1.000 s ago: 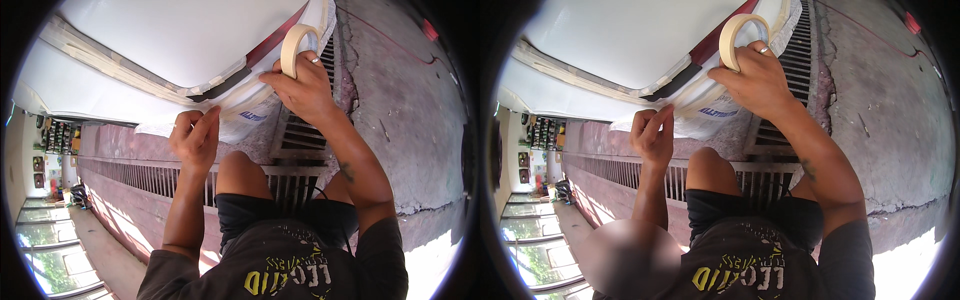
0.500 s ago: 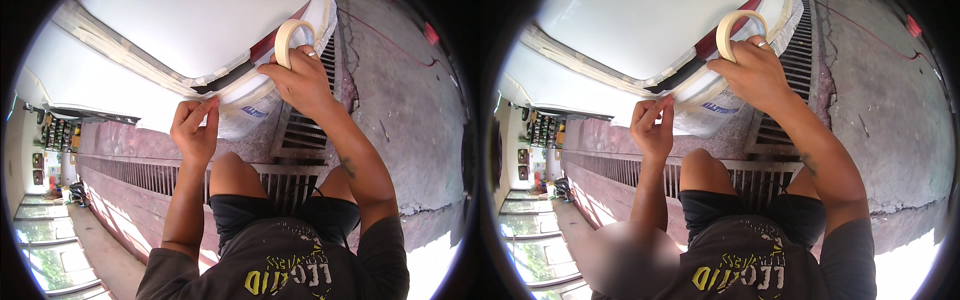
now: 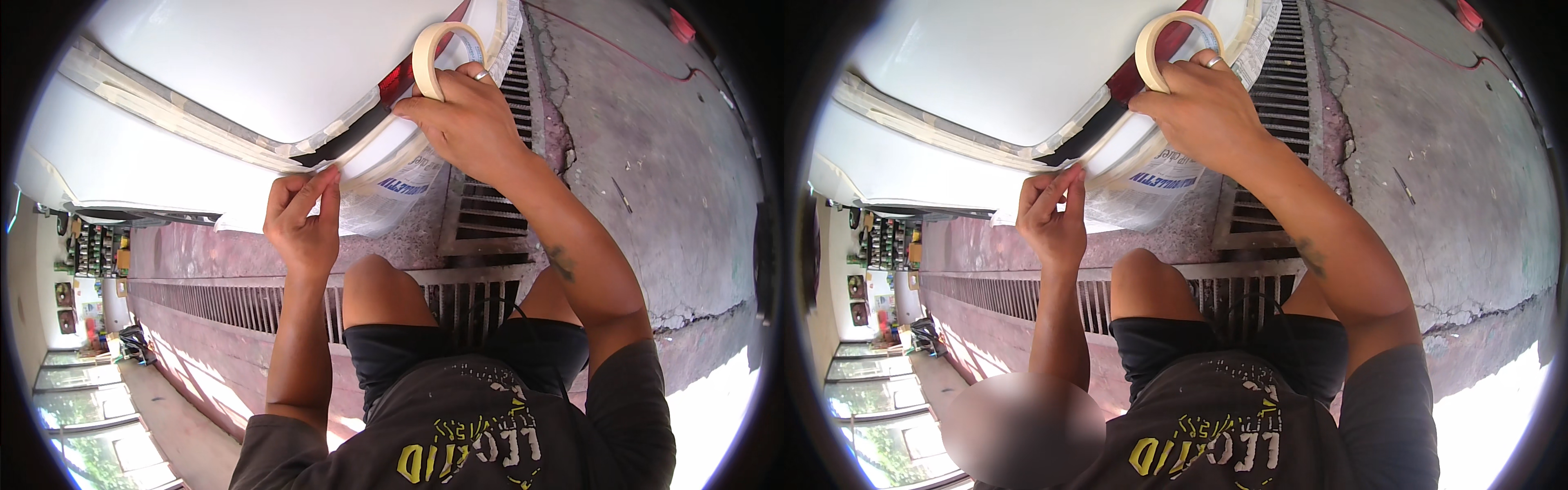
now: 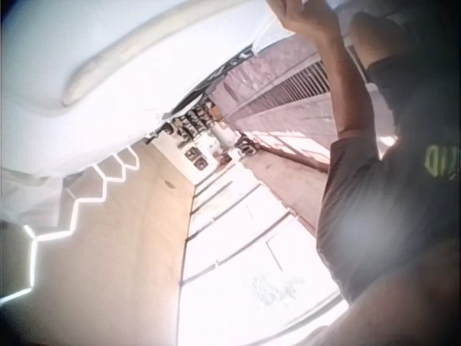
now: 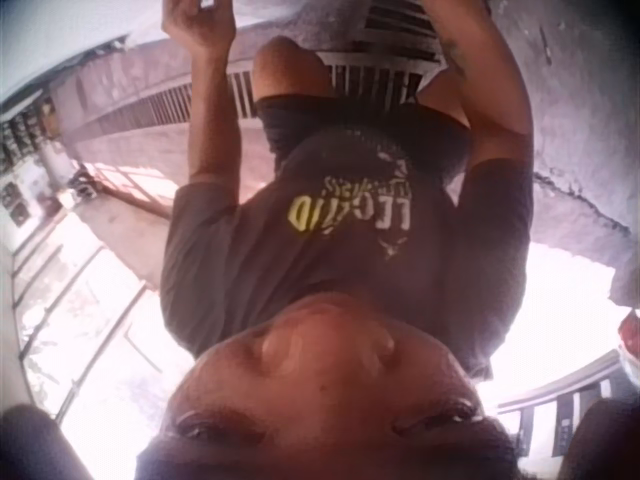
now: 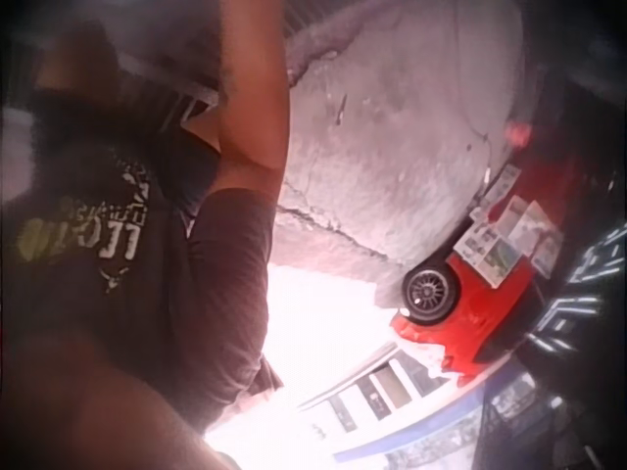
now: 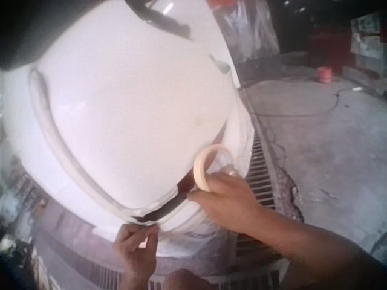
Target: The person applies masking tape to the rear of a white car, covering the taillight and bumper edges to prepare for painting. They smooth the tape along the contours of the vehicle.
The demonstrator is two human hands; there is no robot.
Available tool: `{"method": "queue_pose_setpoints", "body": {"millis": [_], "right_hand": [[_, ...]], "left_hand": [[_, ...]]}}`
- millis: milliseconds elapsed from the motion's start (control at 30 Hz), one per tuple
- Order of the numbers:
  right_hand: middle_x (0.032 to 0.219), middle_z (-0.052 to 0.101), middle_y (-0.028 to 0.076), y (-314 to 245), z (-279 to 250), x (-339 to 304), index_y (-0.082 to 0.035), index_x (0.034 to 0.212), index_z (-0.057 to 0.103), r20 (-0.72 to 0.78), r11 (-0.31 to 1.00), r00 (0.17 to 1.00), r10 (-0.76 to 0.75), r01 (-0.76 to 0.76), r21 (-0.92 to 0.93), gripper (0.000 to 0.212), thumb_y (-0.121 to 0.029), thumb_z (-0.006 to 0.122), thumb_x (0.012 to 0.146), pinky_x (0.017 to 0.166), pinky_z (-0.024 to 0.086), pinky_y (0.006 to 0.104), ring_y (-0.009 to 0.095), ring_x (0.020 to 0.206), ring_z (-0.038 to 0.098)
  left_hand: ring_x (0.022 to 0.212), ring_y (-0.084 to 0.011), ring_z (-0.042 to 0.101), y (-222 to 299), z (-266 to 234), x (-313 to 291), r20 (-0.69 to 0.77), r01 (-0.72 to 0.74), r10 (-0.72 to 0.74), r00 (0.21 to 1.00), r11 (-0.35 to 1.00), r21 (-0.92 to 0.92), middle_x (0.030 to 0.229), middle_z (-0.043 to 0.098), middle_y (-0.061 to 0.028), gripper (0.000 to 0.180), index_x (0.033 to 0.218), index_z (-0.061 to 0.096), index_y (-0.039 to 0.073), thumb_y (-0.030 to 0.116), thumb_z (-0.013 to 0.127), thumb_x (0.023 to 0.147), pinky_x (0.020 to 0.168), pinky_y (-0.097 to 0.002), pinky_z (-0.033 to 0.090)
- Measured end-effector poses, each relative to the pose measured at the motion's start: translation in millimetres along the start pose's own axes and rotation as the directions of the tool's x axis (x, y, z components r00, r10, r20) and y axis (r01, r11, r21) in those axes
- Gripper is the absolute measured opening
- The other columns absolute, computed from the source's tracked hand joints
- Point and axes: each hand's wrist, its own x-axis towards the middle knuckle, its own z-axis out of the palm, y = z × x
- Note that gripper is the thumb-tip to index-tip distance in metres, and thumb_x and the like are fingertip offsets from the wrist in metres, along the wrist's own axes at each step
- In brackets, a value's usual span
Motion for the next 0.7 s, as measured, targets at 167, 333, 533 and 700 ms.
{"method": "queue_pose_setpoints", "body": {"millis": [167,333,533,700], "right_hand": [[0.099,0.074,0.004,-4.0,-3.5,3.4,-0.019,0.103,0.086,0.051,0.999,0.997,0.050,-0.049,-0.023,0.021,-0.008,0.080,0.086,0.086,0.049,0.0405,0.025,0.090,0.071],[0.096,0.072,0.003,-1.7,5.0,6.0,-0.020,0.102,0.085,-0.050,1.000,0.999,0.013,-0.013,0.006,0.020,-0.010,0.082,0.085,0.084,0.049,0.0404,0.025,0.088,0.069],[0.096,0.071,0.001,-1.8,4.2,7.9,-0.022,0.102,0.085,-0.065,0.991,0.995,-0.074,0.066,-0.117,0.023,-0.012,0.084,0.081,0.080,0.050,0.0385,0.024,0.091,0.067],[0.096,0.071,0.001,7.4,7.7,2.8,-0.019,0.103,0.084,-0.087,0.999,0.995,-0.048,0.047,-0.015,0.022,-0.013,0.085,0.082,0.080,0.050,0.0394,0.025,0.090,0.067]], "left_hand": [[0.077,-0.0096,0.060,0.2,-2.4,0.9,0.018,-0.017,0.016,1.000,0.999,0.028,0.091,0.067,-0.0006,0.028,0.113,0.089,0.009,-0.004,0.089,0.089,0.062,-0.0249,0.046],[0.077,-0.0108,0.062,0.8,-1.1,2.8,-0.012,-0.042,0.042,0.999,0.999,0.007,0.092,0.067,-0.0015,0.027,0.111,0.089,0.008,-0.005,0.089,0.087,0.062,-0.0254,0.047],[0.079,-0.0137,0.067,-2.5,-4.5,3.2,-0.019,-0.139,0.144,0.989,0.979,0.147,0.094,0.070,-0.0036,0.027,0.109,0.089,0.008,-0.006,0.089,0.086,0.065,-0.0275,0.052],[0.084,-0.0160,0.071,-5.1,-4.0,1.8,-0.020,-0.170,0.176,0.984,0.969,0.179,0.097,0.072,-0.0048,0.028,0.109,0.089,0.008,-0.005,0.091,0.084,0.071,-0.0294,0.058]]}}
